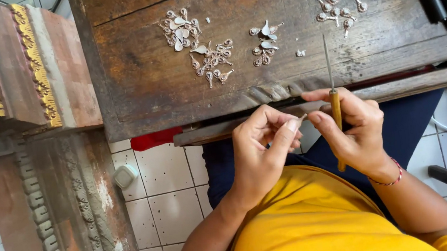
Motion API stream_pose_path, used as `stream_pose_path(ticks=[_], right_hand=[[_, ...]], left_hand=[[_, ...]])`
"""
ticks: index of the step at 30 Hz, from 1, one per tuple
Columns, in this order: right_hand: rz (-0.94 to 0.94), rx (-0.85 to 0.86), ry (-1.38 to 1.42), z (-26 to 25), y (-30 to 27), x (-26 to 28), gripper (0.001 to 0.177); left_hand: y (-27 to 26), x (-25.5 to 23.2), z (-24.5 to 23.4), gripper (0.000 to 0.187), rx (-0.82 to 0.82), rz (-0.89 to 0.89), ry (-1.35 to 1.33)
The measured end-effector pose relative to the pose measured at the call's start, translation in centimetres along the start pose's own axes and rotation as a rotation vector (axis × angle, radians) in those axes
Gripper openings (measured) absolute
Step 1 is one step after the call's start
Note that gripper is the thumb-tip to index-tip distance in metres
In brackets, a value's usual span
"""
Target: Filing small metal jewelry components on a wooden workbench
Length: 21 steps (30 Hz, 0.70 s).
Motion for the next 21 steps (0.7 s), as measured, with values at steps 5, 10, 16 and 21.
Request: stream_pose_path(ticks=[5, 10, 16, 21], right_hand=[[-0.025, -0.006, 0.050, -0.2, -0.7, 0.5, 0.013], [-0.054, -0.003, 0.091, -0.5, -1.5, 0.8, 0.005], [-0.036, 0.000, 0.078, -0.4, -0.9, 1.3, 0.007], [-0.009, -0.025, 0.101, -0.3, -1.0, 0.9, 0.007]], left_hand=[[-0.4, 3.3, 0.8, 0.016, 0.071, -0.189, -0.259], [-1.2, 5.5, 1.4, 0.016, 0.095, -0.299, -0.352], [-1.0, 1.2, 1.0, 0.021, 0.079, -0.071, -0.050], [-1.1, 1.1, 1.0, 0.022, 0.085, -0.056, 0.026]])
Point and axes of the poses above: each hand's wrist, its own y-axis towards the middle knuckle, its own z-axis out of the palm, x = y × z, the point moved 9 cm from there along y, towards the middle knuckle, and after that the axes turned 1 degree about -x, right-handed, at the moved point
